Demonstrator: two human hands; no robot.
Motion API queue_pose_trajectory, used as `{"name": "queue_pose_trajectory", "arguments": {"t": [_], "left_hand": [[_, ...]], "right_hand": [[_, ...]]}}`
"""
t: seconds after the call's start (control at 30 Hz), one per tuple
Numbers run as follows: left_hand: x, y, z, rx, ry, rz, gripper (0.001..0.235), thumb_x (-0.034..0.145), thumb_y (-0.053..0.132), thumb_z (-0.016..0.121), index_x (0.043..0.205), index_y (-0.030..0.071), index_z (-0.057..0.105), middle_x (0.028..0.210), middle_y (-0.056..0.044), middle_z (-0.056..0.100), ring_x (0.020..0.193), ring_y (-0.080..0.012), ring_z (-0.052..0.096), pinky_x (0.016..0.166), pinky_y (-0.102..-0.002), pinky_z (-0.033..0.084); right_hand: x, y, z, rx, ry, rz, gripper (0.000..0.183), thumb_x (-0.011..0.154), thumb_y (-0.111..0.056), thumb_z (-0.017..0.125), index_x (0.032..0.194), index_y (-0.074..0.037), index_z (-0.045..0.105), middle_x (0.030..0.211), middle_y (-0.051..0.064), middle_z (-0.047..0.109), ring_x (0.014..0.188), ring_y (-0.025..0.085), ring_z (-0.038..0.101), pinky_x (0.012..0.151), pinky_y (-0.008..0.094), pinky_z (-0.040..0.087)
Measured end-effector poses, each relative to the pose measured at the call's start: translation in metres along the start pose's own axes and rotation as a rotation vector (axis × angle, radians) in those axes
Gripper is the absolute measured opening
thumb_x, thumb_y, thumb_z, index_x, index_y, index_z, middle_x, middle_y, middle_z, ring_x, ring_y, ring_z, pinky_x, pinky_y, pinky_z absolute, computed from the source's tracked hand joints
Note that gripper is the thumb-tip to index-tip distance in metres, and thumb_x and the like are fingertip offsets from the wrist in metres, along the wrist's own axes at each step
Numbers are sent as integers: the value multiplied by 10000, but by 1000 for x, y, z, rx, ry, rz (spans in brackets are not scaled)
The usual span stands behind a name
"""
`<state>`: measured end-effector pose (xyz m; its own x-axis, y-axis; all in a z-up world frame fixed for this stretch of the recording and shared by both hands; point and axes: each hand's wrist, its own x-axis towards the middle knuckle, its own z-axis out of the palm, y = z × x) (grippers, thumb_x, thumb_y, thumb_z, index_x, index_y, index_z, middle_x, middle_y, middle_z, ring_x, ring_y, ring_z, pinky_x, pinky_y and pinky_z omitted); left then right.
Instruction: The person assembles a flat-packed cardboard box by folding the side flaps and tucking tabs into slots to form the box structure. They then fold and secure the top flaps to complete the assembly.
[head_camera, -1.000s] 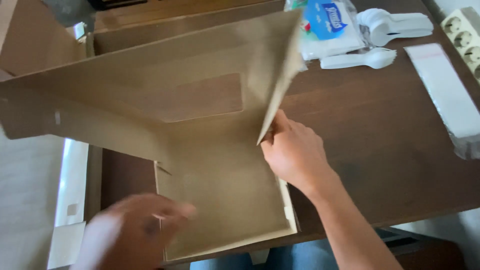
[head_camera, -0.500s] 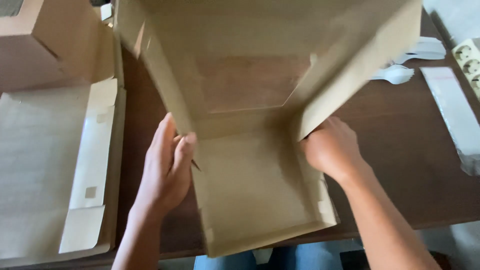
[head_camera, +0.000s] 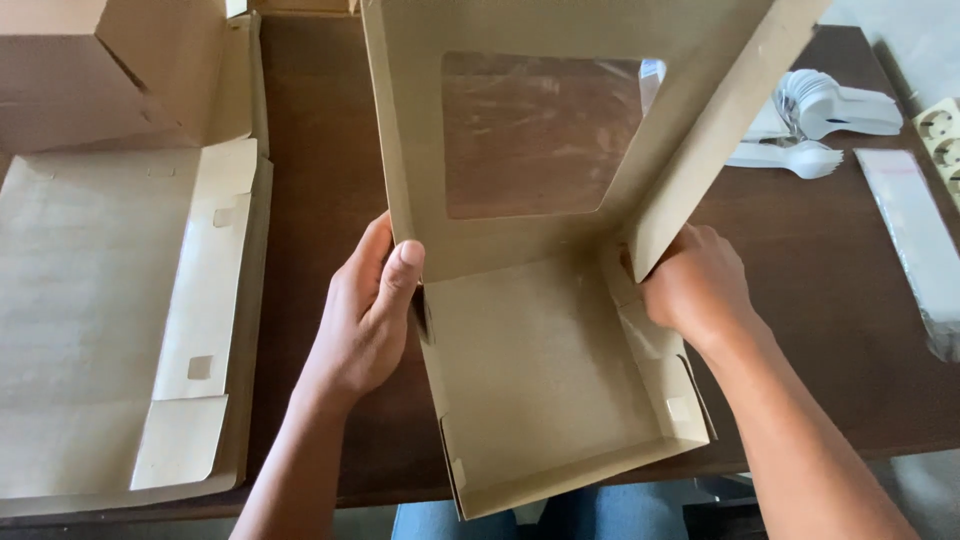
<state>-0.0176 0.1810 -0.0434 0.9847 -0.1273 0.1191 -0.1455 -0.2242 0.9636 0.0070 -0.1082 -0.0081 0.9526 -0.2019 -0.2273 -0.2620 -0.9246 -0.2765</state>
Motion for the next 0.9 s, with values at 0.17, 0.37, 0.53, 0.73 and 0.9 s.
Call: {"name": "queue_pose_trajectory", "arguments": {"t": [0.17, 0.37, 0.53, 0.73, 0.9], "left_hand": [[8, -33, -5, -43, 15, -10, 572, 1081, 425, 397, 1450, 12, 541, 1134, -283, 662, 1109, -382, 630, 961, -650, 513], [14, -50, -7, -81, 23, -48, 585, 1085, 467, 390, 1385, -1, 575, 1082, -289, 658, 1075, -384, 634, 947, -647, 515], [15, -37, -6, -108, 30, -79, 606, 1083, 508, 385, 1325, -4, 602, 1023, -281, 657, 1030, -365, 637, 926, -630, 527], [11, -5, -10, -233, -34, -167, 560, 925, 619, 440, 1022, 88, 585, 766, 58, 398, 699, -79, 361, 605, -251, 349], [9, -3, -12, -174, -34, -205, 573, 919, 611, 446, 1090, 89, 612, 811, 58, 449, 743, -85, 391, 664, -250, 371]], "right_hand": [[12, 4, 10, 13, 87, -60, 205, 909, -159, 722, 862, 38, 693, 708, 214, 716, 672, 423, 716, 610, 504, 567], [8, -1, 12, 89, 118, -93, 325, 939, -200, 704, 834, 103, 653, 676, 279, 673, 602, 441, 663, 549, 506, 516], [-3, -9, 11, 153, 112, -38, 367, 896, -276, 753, 888, 88, 699, 769, 284, 719, 731, 463, 716, 616, 533, 539], [-35, -24, -25, -2, -149, 86, 443, 828, -380, 793, 1216, -177, 731, 1143, 27, 788, 907, 265, 730, 780, 400, 518], [-81, 15, -10, 151, 682, -419, 152, 1125, 97, 657, 1261, 83, 726, 1159, 200, 695, 964, 287, 630, 910, 399, 500]]}}
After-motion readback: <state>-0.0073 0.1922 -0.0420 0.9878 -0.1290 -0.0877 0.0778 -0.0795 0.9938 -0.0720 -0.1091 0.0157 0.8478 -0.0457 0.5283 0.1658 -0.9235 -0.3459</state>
